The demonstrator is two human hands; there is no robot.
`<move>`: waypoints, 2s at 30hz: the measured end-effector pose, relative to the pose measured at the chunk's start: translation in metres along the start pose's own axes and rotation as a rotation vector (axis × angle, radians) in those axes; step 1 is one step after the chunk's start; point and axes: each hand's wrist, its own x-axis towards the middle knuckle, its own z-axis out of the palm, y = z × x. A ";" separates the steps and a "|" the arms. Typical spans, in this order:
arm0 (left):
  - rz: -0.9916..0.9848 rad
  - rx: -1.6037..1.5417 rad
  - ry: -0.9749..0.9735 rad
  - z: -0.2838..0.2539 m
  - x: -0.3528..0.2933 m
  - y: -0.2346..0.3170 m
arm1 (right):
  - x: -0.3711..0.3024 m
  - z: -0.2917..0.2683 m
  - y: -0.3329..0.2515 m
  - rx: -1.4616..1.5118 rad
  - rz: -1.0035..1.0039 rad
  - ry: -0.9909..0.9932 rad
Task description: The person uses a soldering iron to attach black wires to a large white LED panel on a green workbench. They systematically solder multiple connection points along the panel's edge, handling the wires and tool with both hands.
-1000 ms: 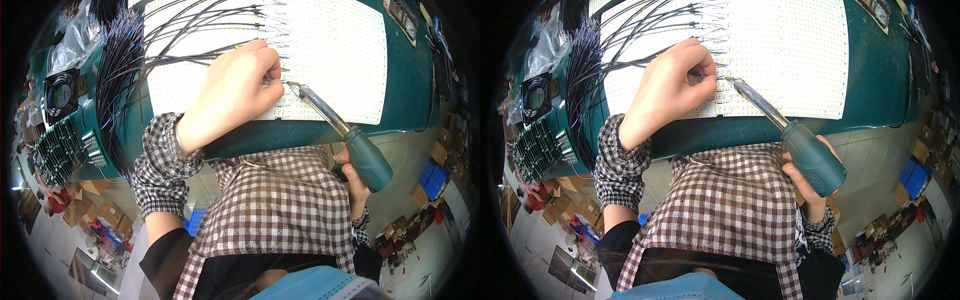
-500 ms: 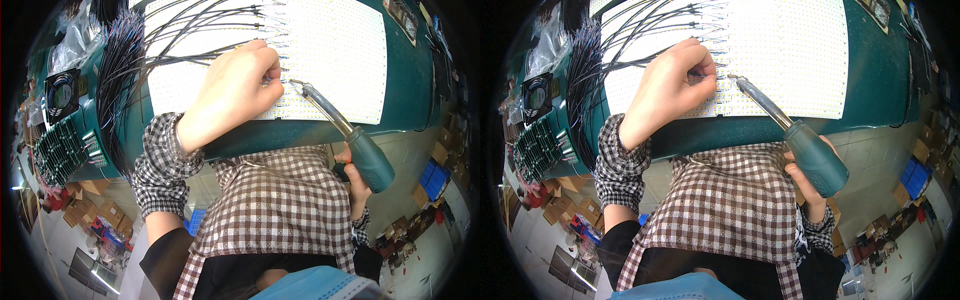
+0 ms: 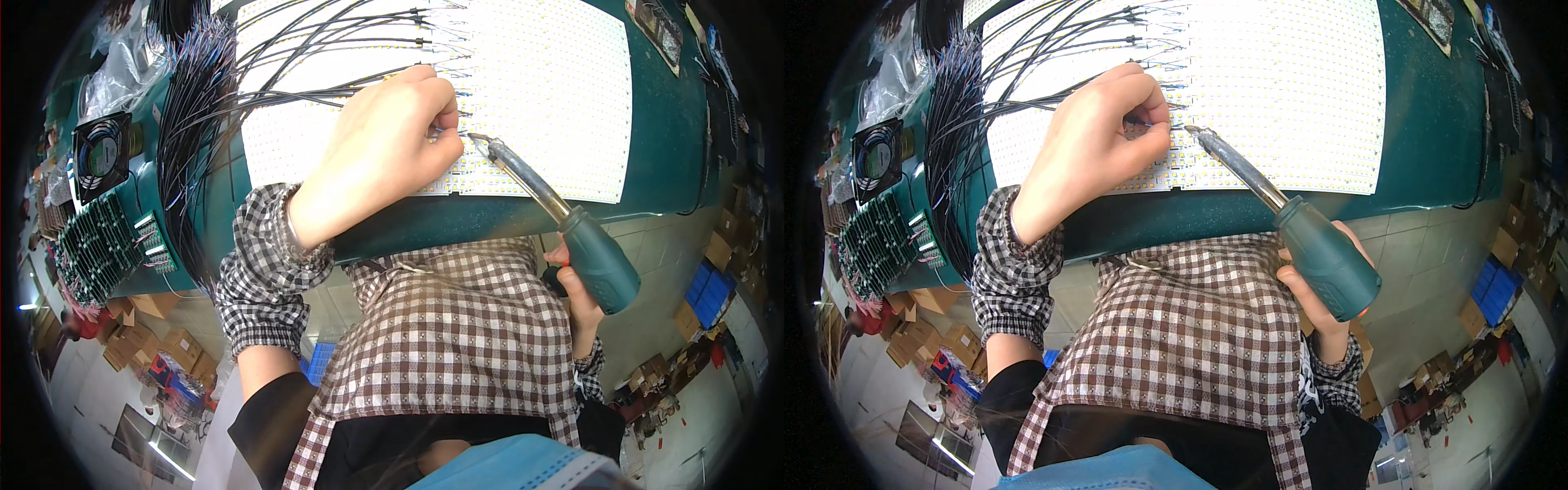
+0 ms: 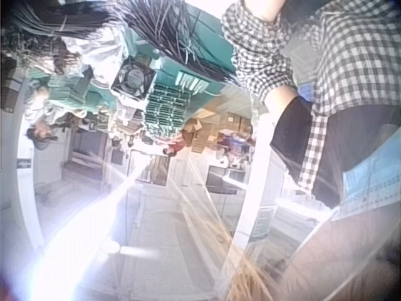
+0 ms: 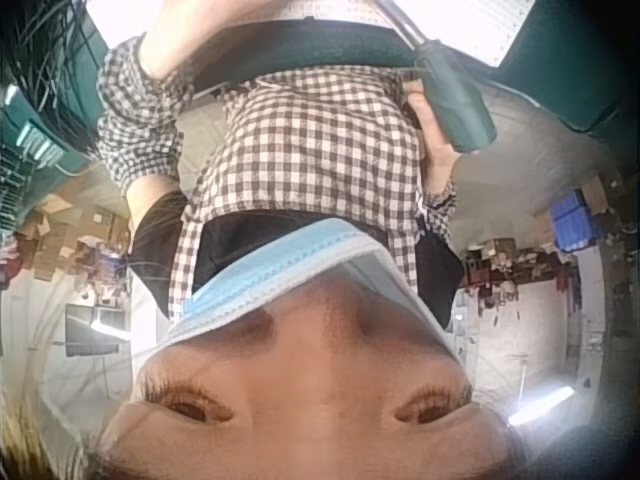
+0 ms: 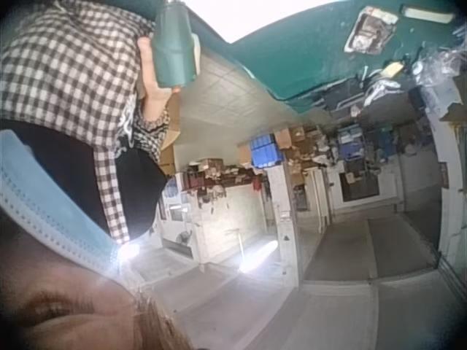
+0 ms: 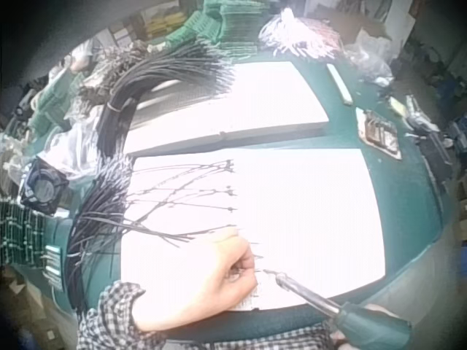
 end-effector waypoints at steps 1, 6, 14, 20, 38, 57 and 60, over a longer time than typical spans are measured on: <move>-0.003 0.000 -0.001 0.000 0.000 0.000 | 0.000 0.000 -0.001 0.006 0.011 -0.002; 0.008 0.001 0.007 0.001 0.001 0.000 | -0.003 0.005 -0.006 0.028 0.037 0.076; 0.005 -0.010 0.003 0.001 0.000 0.000 | 0.004 0.008 -0.020 0.033 0.054 0.043; 0.012 -0.013 -0.007 0.000 0.001 -0.001 | 0.008 0.011 -0.027 0.129 0.071 0.069; 0.096 -0.016 -0.145 -0.007 0.016 -0.005 | 0.006 0.007 -0.024 0.142 0.093 0.060; 0.105 0.001 -0.139 -0.005 0.017 -0.003 | -0.003 0.001 -0.003 0.101 0.054 0.066; 0.101 -0.004 -0.137 -0.004 0.017 -0.003 | 0.000 0.001 -0.006 0.077 0.036 0.052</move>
